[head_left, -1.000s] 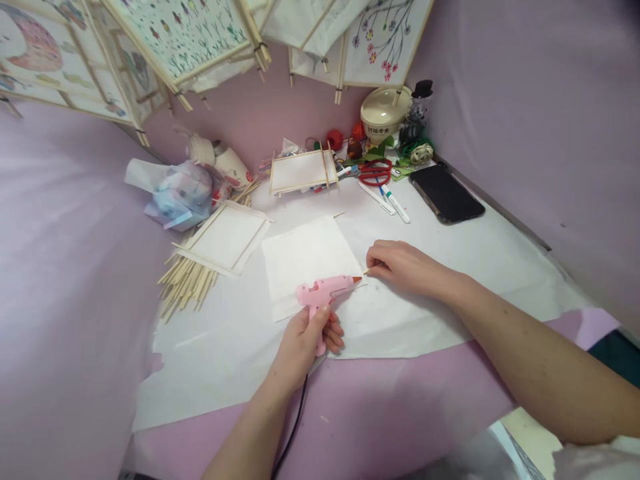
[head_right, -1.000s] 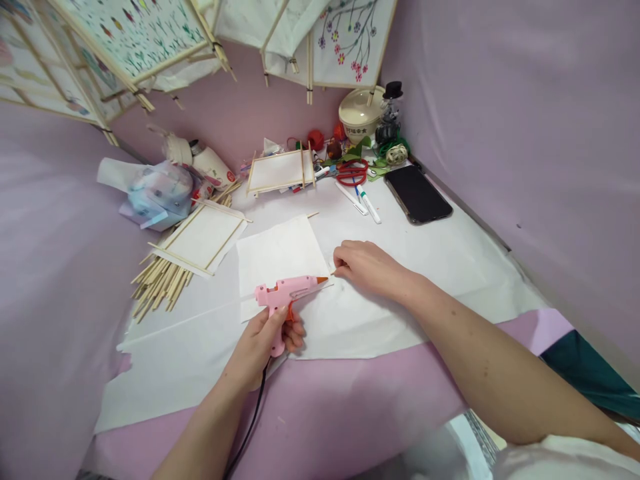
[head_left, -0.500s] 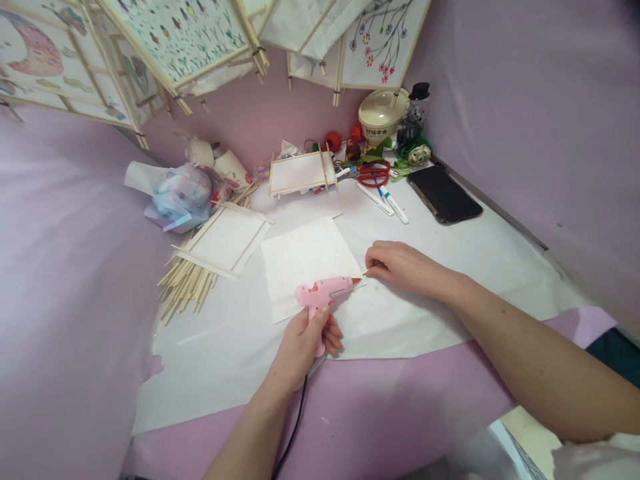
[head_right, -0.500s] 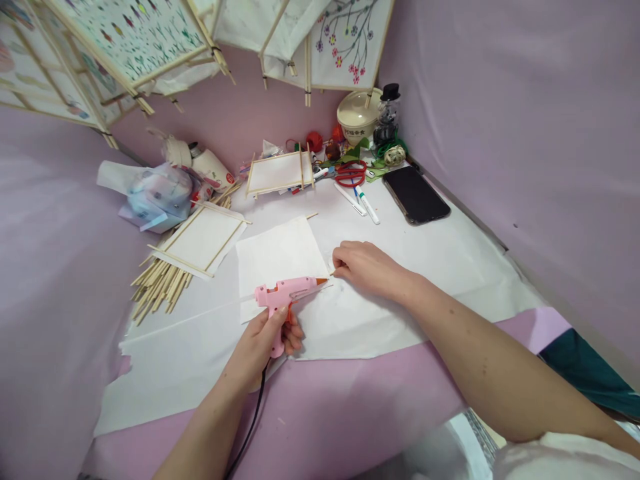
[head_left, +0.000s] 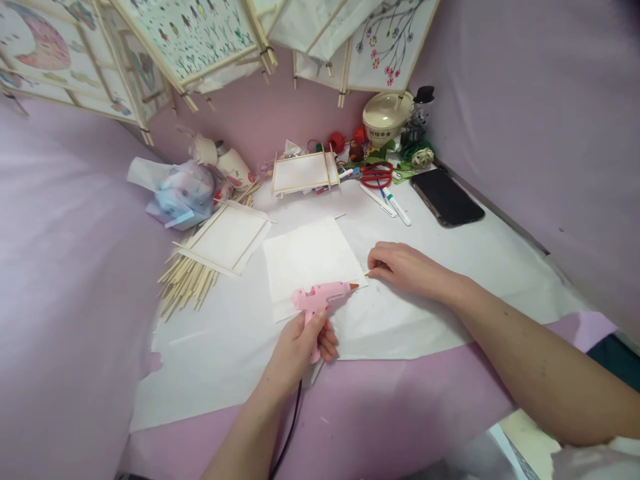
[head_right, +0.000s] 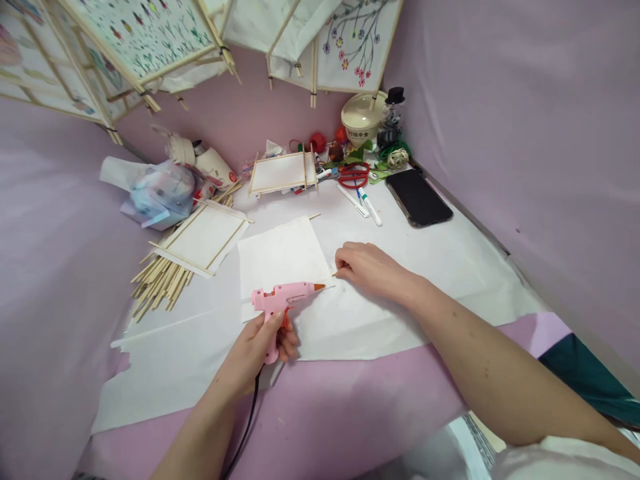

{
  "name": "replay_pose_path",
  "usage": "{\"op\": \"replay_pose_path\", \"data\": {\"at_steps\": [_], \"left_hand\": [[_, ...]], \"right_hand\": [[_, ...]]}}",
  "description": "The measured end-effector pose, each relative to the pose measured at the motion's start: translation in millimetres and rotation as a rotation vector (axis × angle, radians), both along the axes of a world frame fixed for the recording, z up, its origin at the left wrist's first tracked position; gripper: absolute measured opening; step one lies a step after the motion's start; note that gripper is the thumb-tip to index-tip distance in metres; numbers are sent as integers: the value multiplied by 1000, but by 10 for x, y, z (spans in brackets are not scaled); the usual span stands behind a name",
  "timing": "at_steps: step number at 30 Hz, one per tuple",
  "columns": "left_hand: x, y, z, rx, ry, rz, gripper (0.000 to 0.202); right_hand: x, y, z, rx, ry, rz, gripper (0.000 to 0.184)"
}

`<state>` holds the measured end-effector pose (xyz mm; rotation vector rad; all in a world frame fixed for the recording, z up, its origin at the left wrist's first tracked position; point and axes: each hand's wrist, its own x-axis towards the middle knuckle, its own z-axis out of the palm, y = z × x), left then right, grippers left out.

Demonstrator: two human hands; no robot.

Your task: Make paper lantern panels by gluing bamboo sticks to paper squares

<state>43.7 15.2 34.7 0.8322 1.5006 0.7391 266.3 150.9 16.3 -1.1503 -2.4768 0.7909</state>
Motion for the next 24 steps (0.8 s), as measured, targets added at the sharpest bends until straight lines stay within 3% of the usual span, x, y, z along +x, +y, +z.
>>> {"op": "replay_pose_path", "data": {"at_steps": [14, 24], "left_hand": [[-49, -9, 46, -1, 50, -35, 47], [-216, -89, 91, -18, 77, -42, 47]], "right_hand": [[15, -3, 13, -4, 3, 5, 11], [12, -4, 15, -23, -4, -7, 11]]}}
